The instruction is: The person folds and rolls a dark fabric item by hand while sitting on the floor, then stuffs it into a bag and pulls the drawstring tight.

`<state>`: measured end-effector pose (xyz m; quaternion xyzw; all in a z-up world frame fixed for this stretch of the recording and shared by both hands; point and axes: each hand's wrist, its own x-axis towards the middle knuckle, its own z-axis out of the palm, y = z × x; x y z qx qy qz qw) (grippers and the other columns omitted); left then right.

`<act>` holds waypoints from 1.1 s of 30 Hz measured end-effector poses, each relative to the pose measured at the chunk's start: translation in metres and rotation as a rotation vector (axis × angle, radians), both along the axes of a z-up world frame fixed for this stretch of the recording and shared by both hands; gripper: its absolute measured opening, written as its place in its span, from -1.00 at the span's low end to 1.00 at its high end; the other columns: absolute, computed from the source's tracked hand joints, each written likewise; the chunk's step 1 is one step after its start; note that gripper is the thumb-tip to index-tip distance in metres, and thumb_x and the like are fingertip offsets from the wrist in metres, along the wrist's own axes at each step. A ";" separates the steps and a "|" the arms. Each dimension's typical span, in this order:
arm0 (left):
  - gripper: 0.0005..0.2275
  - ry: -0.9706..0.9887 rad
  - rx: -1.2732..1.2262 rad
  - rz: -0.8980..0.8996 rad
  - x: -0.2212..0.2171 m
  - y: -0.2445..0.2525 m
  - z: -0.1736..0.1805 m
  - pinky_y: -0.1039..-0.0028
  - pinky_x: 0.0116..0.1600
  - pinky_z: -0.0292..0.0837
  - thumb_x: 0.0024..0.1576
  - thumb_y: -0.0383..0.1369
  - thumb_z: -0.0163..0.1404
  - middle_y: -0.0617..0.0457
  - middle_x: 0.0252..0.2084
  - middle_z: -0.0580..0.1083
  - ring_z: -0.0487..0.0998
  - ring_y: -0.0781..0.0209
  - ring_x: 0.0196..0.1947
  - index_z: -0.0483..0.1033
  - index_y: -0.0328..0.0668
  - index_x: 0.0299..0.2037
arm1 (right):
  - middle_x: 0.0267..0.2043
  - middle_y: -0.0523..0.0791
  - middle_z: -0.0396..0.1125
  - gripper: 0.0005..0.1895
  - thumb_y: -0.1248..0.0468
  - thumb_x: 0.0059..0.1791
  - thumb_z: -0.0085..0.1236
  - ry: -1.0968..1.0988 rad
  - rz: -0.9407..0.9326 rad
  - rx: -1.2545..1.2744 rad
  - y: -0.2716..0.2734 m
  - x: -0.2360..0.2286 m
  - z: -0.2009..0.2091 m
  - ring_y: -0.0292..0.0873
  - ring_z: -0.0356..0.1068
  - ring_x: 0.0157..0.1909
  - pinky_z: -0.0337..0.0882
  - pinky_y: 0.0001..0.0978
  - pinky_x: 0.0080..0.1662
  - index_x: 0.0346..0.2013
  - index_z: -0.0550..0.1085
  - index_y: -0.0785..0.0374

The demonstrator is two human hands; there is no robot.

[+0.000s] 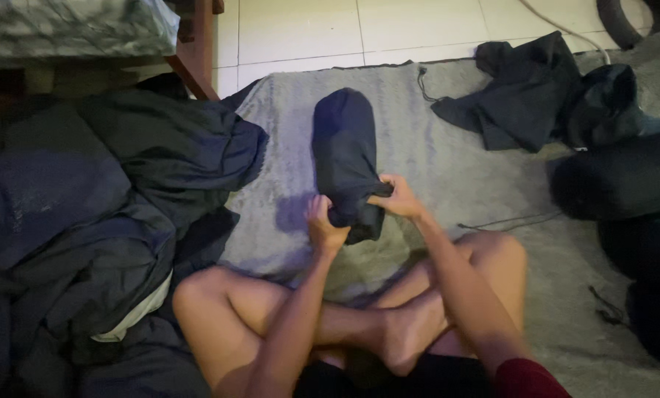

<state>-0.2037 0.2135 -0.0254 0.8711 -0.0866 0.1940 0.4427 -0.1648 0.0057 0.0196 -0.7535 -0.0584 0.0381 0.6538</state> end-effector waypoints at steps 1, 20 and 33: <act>-0.41 0.020 0.026 0.053 0.000 0.002 -0.002 -0.07 -0.05 0.36 -0.52 -0.48 0.35 -0.04 -0.26 0.40 0.47 -0.24 -0.21 0.31 -0.05 -0.26 | -0.43 -0.01 0.48 -0.71 0.40 -0.15 0.60 0.009 0.081 0.036 -0.004 -0.002 -0.001 -0.09 0.48 -0.29 0.45 -0.17 -0.25 -0.38 0.54 0.28; -0.35 0.110 -0.202 -0.296 0.009 0.008 -0.032 -0.20 0.63 -0.08 0.28 -0.05 0.31 -0.64 0.30 0.45 0.38 -0.62 0.40 0.47 -0.53 0.34 | -0.20 0.04 0.23 -0.30 0.22 -0.26 0.73 -0.457 -0.049 -0.340 -0.022 0.000 -0.019 0.22 0.25 -0.13 0.27 0.01 0.03 -0.03 0.37 0.19; -0.38 0.066 0.214 -0.142 0.002 -0.007 -0.005 -0.13 0.23 0.26 0.14 -0.15 0.32 -0.10 0.15 0.31 0.35 -0.29 0.18 0.27 -0.13 0.30 | 0.04 0.02 0.20 -0.17 0.28 -0.21 0.61 -0.372 0.034 -0.543 0.013 -0.006 -0.028 0.21 0.26 0.13 0.20 0.07 0.26 0.21 0.27 0.20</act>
